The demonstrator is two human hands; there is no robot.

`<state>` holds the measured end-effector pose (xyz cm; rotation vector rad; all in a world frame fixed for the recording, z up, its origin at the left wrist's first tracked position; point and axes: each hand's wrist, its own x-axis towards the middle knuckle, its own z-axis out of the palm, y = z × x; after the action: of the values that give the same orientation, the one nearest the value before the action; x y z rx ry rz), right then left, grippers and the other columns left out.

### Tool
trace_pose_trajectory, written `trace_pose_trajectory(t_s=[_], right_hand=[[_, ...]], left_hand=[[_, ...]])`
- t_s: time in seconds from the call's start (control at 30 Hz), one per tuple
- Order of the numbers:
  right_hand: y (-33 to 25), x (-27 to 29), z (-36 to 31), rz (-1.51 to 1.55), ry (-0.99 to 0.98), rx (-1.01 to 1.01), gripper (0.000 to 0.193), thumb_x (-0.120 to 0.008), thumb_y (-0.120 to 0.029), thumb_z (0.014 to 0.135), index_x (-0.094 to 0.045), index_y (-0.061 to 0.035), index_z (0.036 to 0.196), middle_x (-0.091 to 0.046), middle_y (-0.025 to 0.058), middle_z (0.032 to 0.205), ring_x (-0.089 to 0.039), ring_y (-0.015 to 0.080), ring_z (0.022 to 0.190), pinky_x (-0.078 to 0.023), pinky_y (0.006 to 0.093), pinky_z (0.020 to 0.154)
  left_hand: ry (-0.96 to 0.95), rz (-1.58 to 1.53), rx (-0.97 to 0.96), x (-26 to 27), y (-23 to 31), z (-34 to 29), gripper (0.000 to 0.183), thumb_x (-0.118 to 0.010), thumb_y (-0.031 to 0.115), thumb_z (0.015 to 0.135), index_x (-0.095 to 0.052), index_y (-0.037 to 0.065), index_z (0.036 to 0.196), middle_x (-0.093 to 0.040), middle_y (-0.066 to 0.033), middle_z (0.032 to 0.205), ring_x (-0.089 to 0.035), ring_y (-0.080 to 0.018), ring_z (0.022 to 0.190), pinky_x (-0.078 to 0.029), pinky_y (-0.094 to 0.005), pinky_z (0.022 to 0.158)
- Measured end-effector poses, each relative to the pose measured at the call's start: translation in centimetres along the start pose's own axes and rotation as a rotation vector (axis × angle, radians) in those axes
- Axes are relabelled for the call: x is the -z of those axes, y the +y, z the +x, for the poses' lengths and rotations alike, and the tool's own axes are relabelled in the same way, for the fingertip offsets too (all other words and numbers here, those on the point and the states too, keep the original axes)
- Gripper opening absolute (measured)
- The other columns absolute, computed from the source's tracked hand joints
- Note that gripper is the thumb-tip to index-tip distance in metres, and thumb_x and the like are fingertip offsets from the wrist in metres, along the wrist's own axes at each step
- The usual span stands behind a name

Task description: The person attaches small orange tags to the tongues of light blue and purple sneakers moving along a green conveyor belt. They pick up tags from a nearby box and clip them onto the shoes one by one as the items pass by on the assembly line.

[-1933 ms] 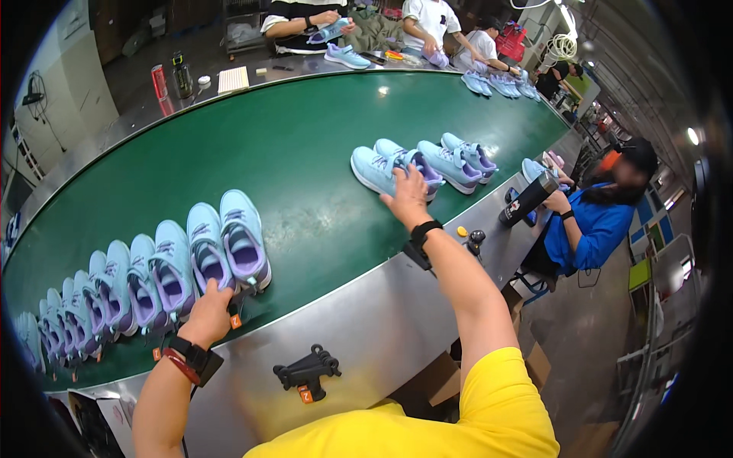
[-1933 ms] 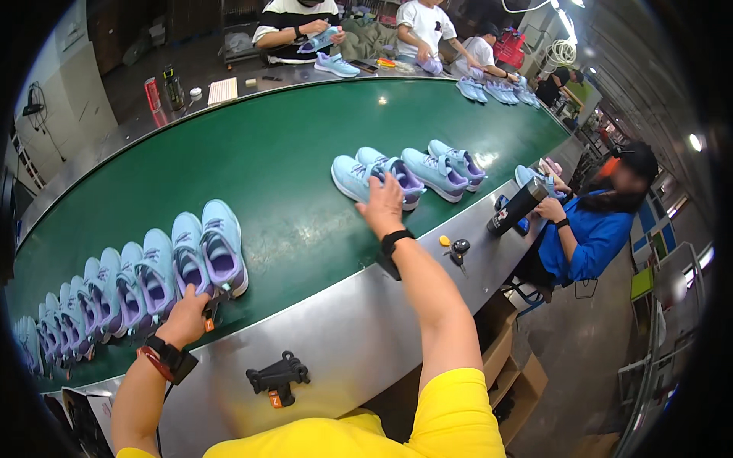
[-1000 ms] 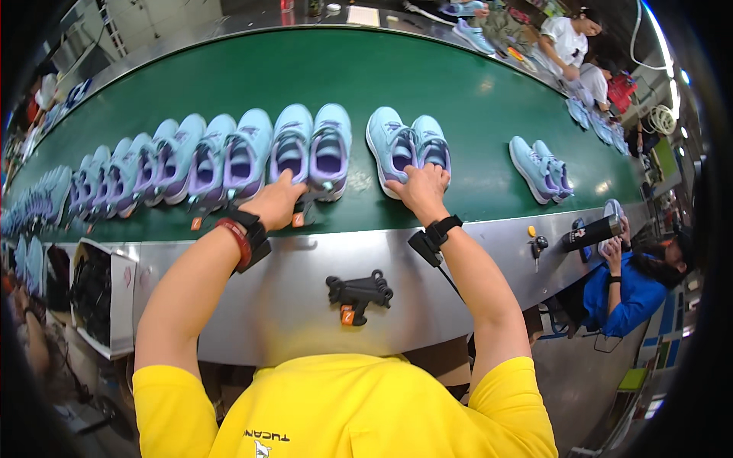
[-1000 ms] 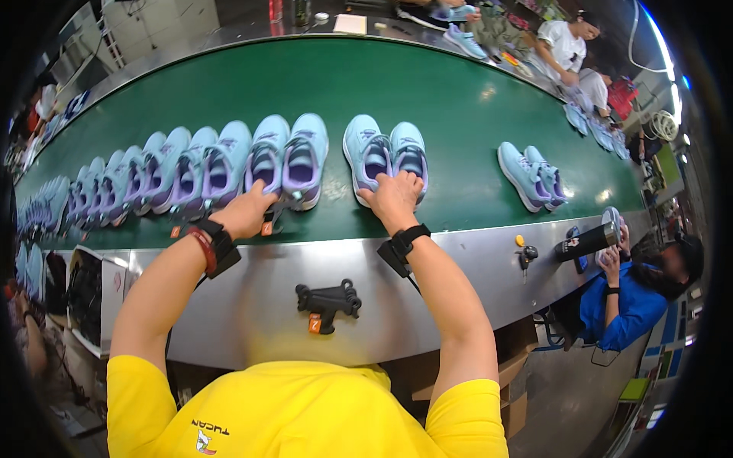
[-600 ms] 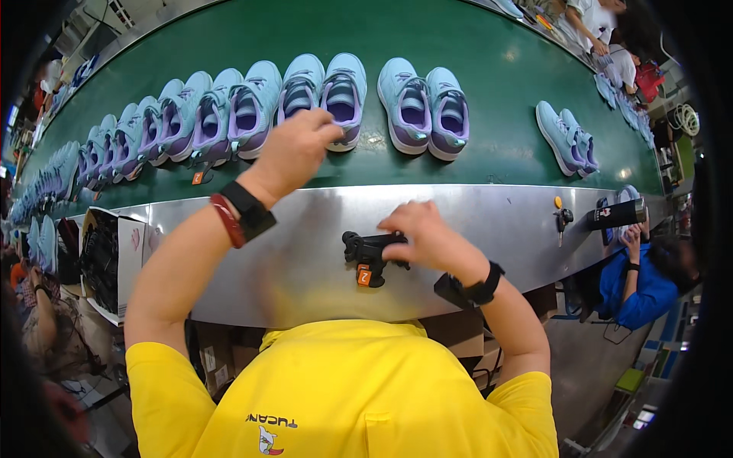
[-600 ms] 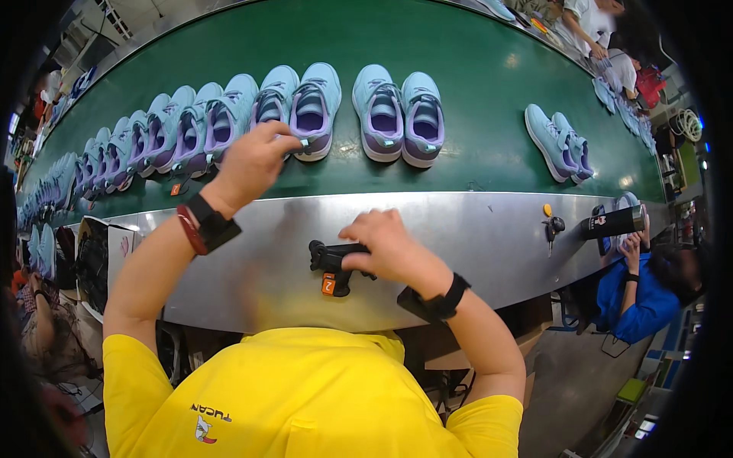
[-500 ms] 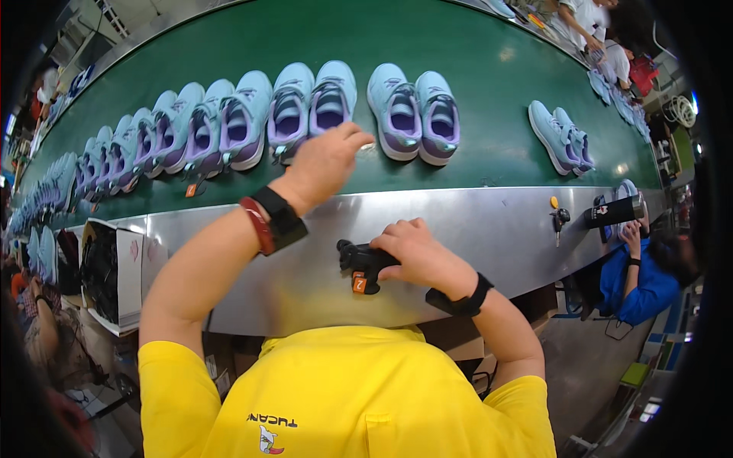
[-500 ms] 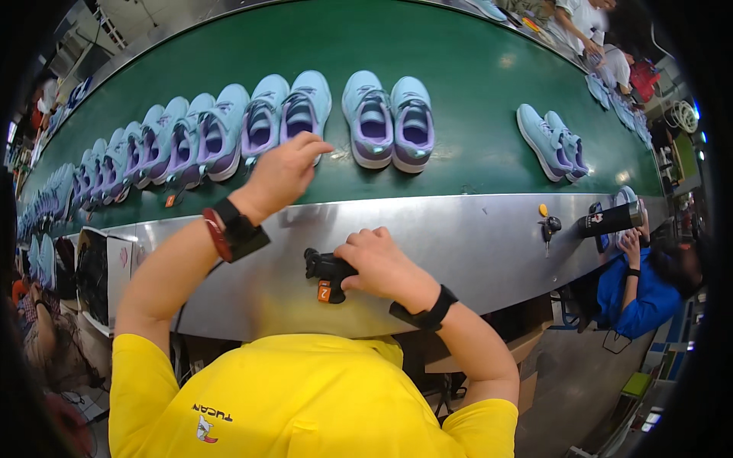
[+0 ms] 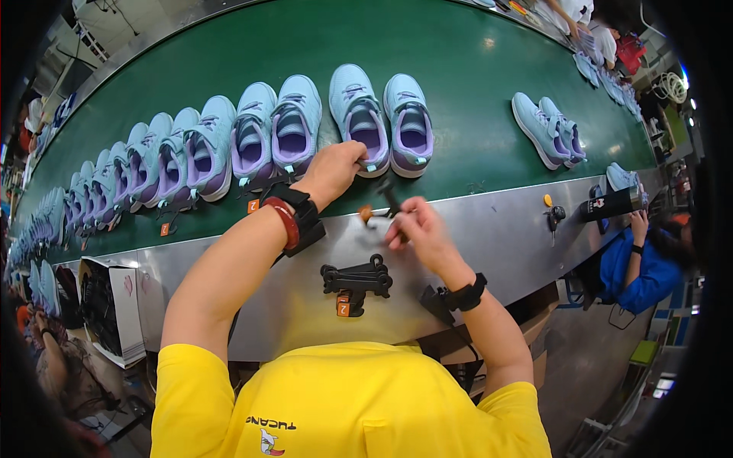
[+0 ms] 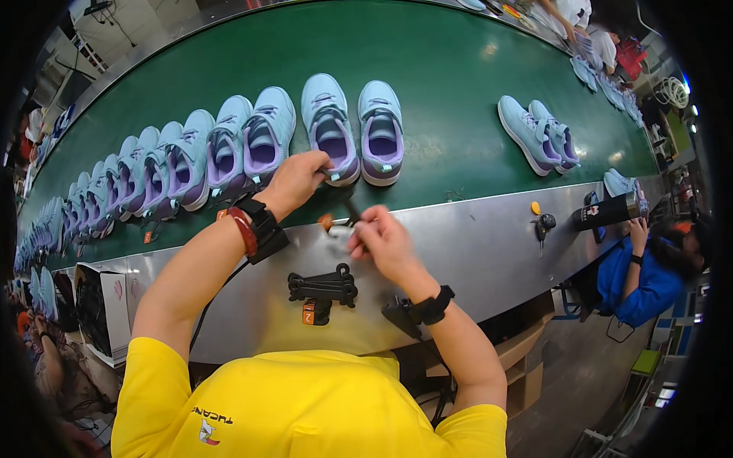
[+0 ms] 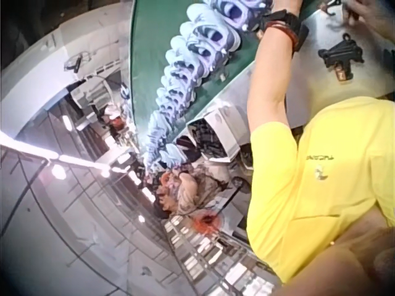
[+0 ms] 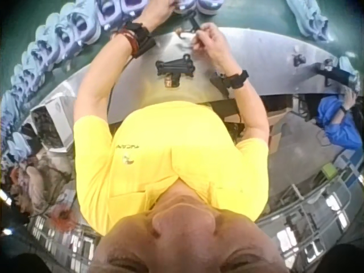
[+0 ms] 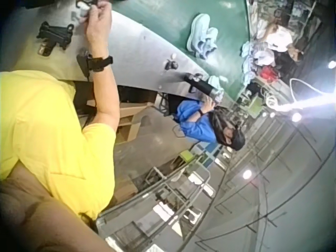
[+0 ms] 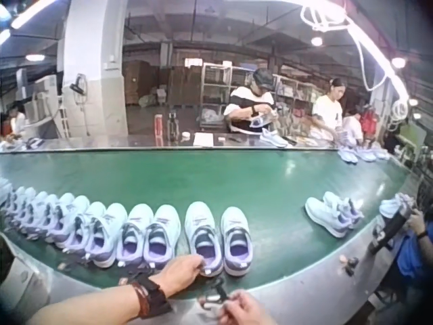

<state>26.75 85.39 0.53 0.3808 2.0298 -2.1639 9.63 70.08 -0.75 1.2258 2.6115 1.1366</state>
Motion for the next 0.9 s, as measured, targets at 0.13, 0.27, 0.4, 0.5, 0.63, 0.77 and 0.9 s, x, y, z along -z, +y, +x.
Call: trace_pose_trajectory(t_s=[0.13,0.27,0.4,0.5,0.63,0.77,0.9], right_hand=[[-1.6,0.2,1.1,0.001,0.112,-0.015,0.033,-0.048,-0.012,0.096,-0.043,-0.0047,0.128,-0.063,0.0046,0.077,-0.057,0.0074,0.055,-0.045,0.0207,0.051],[-1.1,-0.1,1.7,0.039,0.087,-0.033,0.039,-0.046,-0.011,0.096,-0.04,-0.0056,0.134,-0.063,0.0047,0.077,-0.057,0.0078,0.056,-0.045,0.0207,0.051],[-0.4,0.3,1.8,0.047,0.075,-0.029,0.039,-0.046,-0.011,0.097,-0.04,-0.0056,0.135,-0.063,0.0055,0.078,-0.057,0.0085,0.055,-0.046,0.0209,0.052],[-0.4,0.3,1.5,0.121,0.072,-0.031,0.039,-0.046,-0.011,0.097,-0.04,-0.0057,0.135,-0.063,0.0063,0.078,-0.058,0.0091,0.055,-0.047,0.0215,0.052],[-0.2,0.5,1.5,0.141,0.077,-0.013,0.039,-0.046,-0.011,0.097,-0.039,-0.0056,0.135,-0.063,0.0068,0.078,-0.058,0.0095,0.055,-0.047,0.0217,0.051],[-0.1,0.8,1.6,0.12,0.052,-0.034,0.039,-0.045,-0.012,0.097,-0.039,-0.0058,0.136,-0.062,0.0064,0.078,-0.058,0.0098,0.054,-0.046,0.0214,0.05],[-0.2,0.7,1.5,0.106,-0.029,-0.094,0.035,-0.048,-0.013,0.097,-0.048,-0.007,0.131,-0.061,0.0035,0.07,-0.056,0.009,0.051,-0.045,0.0222,0.049]], left_hand=[[0.038,-0.004,-0.046,0.3,0.1,-1.1,0.017,-0.063,0.0,0.074,-0.059,0.003,0.09,-0.062,-0.0142,0.088,-0.061,-0.0359,0.082,-0.049,-0.0401,0.069],[0.067,-0.002,-0.082,-0.2,0.1,-1.5,0.011,-0.062,0.004,0.077,-0.059,0.005,0.088,-0.06,-0.0107,0.087,-0.061,-0.0346,0.078,-0.049,-0.0417,0.067],[0.079,0.04,-0.087,-0.6,0.1,-1.7,0.008,-0.061,0.007,0.078,-0.059,0.007,0.086,-0.058,-0.0085,0.086,-0.061,-0.0333,0.075,-0.049,-0.0427,0.065],[0.046,0.093,-0.095,-0.5,0.4,-1.6,0.013,-0.064,0.003,0.076,-0.06,0.005,0.088,-0.06,-0.0075,0.087,-0.061,-0.0321,0.077,-0.049,-0.0395,0.064],[0.049,0.124,-0.104,-0.7,0.5,-1.7,0.012,-0.064,0.004,0.077,-0.06,0.006,0.088,-0.06,-0.0068,0.087,-0.061,-0.0309,0.076,-0.049,-0.039,0.063],[0.056,0.133,-0.121,-0.6,0.7,-1.7,0.011,-0.064,0.004,0.077,-0.059,0.006,0.087,-0.059,-0.0065,0.087,-0.061,-0.0304,0.075,-0.049,-0.0386,0.062],[0.049,0.152,-0.14,-0.7,0.6,-1.6,0.011,-0.064,0.004,0.077,-0.059,0.006,0.087,-0.058,-0.0064,0.086,-0.061,-0.0304,0.074,-0.049,-0.0388,0.061]])
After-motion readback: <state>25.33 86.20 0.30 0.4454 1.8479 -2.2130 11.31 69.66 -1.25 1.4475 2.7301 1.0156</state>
